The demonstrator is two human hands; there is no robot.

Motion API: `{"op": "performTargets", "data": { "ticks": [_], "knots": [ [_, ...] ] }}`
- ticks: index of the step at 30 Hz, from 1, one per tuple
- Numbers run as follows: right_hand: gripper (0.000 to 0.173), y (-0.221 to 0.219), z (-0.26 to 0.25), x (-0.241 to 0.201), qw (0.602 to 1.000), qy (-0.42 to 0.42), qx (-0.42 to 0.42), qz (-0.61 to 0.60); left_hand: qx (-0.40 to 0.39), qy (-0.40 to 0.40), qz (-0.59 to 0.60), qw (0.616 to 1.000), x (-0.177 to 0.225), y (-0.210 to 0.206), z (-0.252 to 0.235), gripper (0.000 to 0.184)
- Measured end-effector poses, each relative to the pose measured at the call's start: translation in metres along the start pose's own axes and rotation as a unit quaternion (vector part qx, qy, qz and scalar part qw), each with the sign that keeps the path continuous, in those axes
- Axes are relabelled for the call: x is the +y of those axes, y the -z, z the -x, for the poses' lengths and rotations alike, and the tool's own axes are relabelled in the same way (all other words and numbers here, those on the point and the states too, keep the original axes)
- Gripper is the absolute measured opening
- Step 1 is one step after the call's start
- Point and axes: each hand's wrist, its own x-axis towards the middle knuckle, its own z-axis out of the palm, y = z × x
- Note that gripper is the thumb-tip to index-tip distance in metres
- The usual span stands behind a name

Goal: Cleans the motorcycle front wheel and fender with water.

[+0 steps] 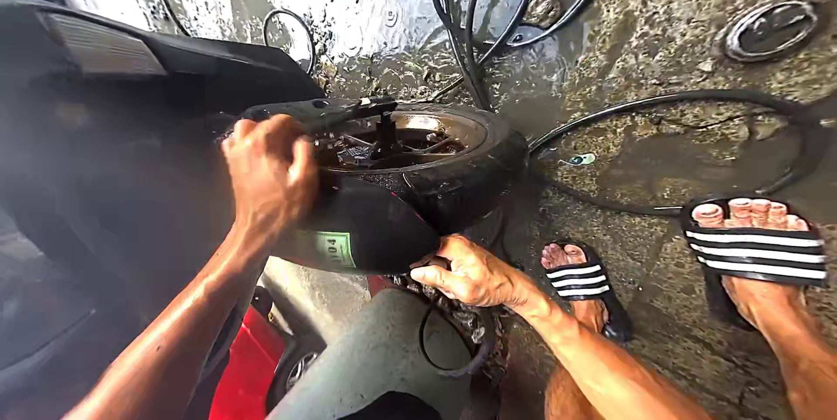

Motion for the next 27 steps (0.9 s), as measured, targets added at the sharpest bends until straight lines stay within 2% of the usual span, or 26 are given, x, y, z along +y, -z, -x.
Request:
{"op": "performTargets", "data": {
  "ticks": [2,4,7,9,11,13,16,17,18,20,21,24,25,27],
  "knots": [
    [0.018,0.01,-0.002,-0.014,0.997,-0.014,-0.027,0.073,0.045,0.078,0.017,0.996,0.0,0.001,-0.001,0.035],
    [0.017,0.02,-0.006,-0.028,0.991,-0.062,-0.069,0.093,0.049,0.112,0.034,0.992,0.0,0.002,-0.006,0.032],
    [0.006,0.033,-0.013,-0.04,0.975,-0.174,-0.135,-0.02,0.043,0.089,0.06,0.993,-0.006,0.002,-0.01,0.031],
    [0.007,0.041,-0.014,-0.046,0.958,-0.222,-0.156,-0.092,0.051,0.054,0.096,0.993,-0.017,0.003,-0.007,0.03],
    [0.016,0.046,-0.013,-0.056,0.959,-0.231,-0.151,-0.069,0.076,0.011,0.098,0.992,-0.031,0.005,0.002,0.03],
    [0.016,0.044,-0.014,-0.068,0.962,-0.234,-0.139,0.026,0.057,-0.006,0.065,0.996,-0.044,0.01,0.027,0.034],
    [0.012,0.043,-0.018,-0.074,0.951,-0.275,-0.132,0.058,0.069,0.039,0.043,0.996,-0.059,-0.003,0.054,0.046],
    [0.015,0.047,-0.017,-0.073,0.947,-0.289,-0.133,0.037,0.074,0.051,0.053,0.995,-0.062,-0.008,0.056,0.048],
    [0.025,0.054,-0.013,-0.072,0.944,-0.303,-0.127,0.015,0.079,0.057,0.066,0.993,-0.064,-0.012,0.054,0.049],
    [0.054,0.084,0.015,-0.069,0.944,-0.32,-0.073,-0.025,0.074,0.069,0.086,0.991,-0.067,-0.015,0.047,0.05],
    [0.059,0.102,0.037,-0.073,0.947,-0.321,-0.014,-0.024,0.076,0.075,0.098,0.99,-0.065,-0.017,0.041,0.05],
    [0.057,0.129,0.078,-0.099,0.933,-0.311,0.173,0.048,0.095,0.124,0.146,0.977,-0.06,-0.016,0.034,0.048],
    [0.056,0.13,0.075,-0.113,0.92,-0.316,0.211,0.093,0.098,0.152,0.165,0.97,-0.057,-0.016,0.035,0.051],
    [0.052,0.125,0.036,-0.137,0.879,-0.343,0.243,0.224,0.116,0.186,0.171,0.961,-0.053,-0.019,0.035,0.056]
  ]
}}
